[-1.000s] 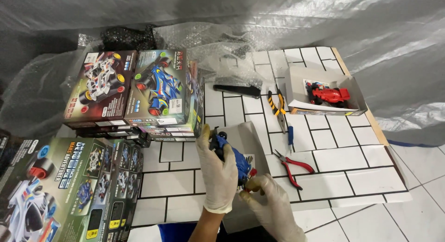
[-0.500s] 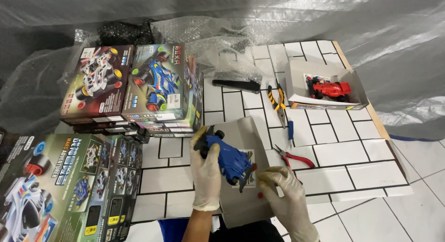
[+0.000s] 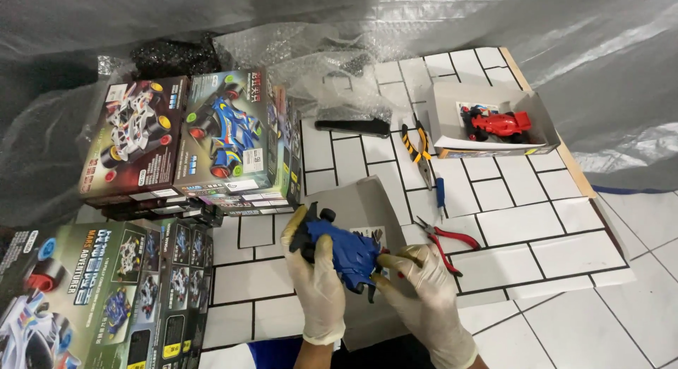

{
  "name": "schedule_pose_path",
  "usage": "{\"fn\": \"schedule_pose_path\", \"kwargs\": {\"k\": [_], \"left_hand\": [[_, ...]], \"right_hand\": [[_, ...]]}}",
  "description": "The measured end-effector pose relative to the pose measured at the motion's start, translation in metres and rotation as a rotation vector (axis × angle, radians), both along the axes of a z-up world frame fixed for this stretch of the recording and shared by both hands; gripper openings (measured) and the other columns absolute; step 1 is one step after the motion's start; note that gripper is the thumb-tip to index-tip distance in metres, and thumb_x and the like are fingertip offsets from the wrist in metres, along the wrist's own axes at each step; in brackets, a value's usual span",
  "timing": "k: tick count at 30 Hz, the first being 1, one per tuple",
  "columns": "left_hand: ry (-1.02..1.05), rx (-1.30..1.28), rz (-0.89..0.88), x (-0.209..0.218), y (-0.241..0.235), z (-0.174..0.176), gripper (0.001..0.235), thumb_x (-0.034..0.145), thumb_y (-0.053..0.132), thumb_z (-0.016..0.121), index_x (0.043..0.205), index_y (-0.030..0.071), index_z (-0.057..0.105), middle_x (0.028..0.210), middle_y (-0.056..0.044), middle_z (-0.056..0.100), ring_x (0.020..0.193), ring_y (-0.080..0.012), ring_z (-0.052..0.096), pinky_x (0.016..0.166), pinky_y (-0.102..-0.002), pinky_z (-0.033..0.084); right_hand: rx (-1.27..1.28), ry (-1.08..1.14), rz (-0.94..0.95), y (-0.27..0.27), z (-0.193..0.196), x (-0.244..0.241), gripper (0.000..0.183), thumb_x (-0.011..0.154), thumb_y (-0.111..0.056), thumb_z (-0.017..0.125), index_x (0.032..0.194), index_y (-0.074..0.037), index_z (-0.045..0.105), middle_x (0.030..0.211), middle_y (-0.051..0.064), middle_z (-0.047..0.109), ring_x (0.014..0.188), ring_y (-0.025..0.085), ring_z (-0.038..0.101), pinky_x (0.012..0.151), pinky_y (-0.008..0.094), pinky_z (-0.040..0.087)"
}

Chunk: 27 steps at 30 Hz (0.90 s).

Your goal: The person assembles a blue toy car by attaching wheels and other components to the chassis. They use a screwdriver to tighten screws and pliers to adjust parts. The person also handles a red toy car and places the assembled blue car into a box.

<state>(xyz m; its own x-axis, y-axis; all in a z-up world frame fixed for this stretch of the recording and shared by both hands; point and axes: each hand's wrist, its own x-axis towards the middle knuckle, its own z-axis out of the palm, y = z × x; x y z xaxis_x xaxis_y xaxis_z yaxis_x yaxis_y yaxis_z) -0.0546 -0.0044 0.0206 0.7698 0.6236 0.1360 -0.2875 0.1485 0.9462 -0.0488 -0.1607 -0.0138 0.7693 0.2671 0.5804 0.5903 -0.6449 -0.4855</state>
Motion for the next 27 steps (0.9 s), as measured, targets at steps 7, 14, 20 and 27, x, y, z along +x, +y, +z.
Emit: {"fn": "schedule_pose_path", "kwargs": {"k": [7,14,20,27], "left_hand": [[0.011,0.143,0.030,0.000,-0.001,-0.008,0.050,0.100,0.028,0.057,0.143,0.004,0.047,0.143,-0.015,0.055,0.128,-0.0259,0.058,0.110,-0.036,0.048],[0.003,0.105,0.016,0.000,-0.002,-0.008,0.051,0.100,0.031,0.058,0.143,0.005,0.048,0.137,-0.015,0.058,0.121,-0.0243,0.060,0.105,-0.035,0.051],[0.009,0.007,0.004,-0.001,-0.003,-0.003,0.054,0.096,0.030,0.061,0.142,0.005,0.051,0.132,-0.015,0.061,0.118,-0.0248,0.063,0.103,-0.035,0.052],[-0.041,0.091,-0.077,-0.006,-0.006,-0.011,0.049,0.102,0.024,0.056,0.146,0.007,0.043,0.147,-0.016,0.050,0.124,-0.0268,0.061,0.103,-0.037,0.054]], "right_hand": [[-0.025,-0.139,0.084,-0.003,0.000,0.004,0.037,0.080,-0.013,0.088,0.113,-0.011,0.070,0.100,0.006,0.062,0.091,0.023,0.060,0.082,0.034,0.054],[-0.003,-0.028,0.085,-0.006,-0.025,0.005,0.022,0.090,-0.013,0.074,0.112,-0.011,0.072,0.098,0.007,0.064,0.091,0.025,0.058,0.080,0.036,0.051],[0.044,0.015,0.064,-0.005,-0.020,0.003,0.015,0.089,-0.016,0.072,0.103,-0.013,0.073,0.097,0.002,0.066,0.090,0.022,0.060,0.076,0.034,0.052],[0.092,-0.015,0.050,-0.004,-0.015,0.001,0.009,0.089,-0.011,0.075,0.097,-0.009,0.071,0.092,0.003,0.066,0.088,0.022,0.064,0.078,0.033,0.055]]}}
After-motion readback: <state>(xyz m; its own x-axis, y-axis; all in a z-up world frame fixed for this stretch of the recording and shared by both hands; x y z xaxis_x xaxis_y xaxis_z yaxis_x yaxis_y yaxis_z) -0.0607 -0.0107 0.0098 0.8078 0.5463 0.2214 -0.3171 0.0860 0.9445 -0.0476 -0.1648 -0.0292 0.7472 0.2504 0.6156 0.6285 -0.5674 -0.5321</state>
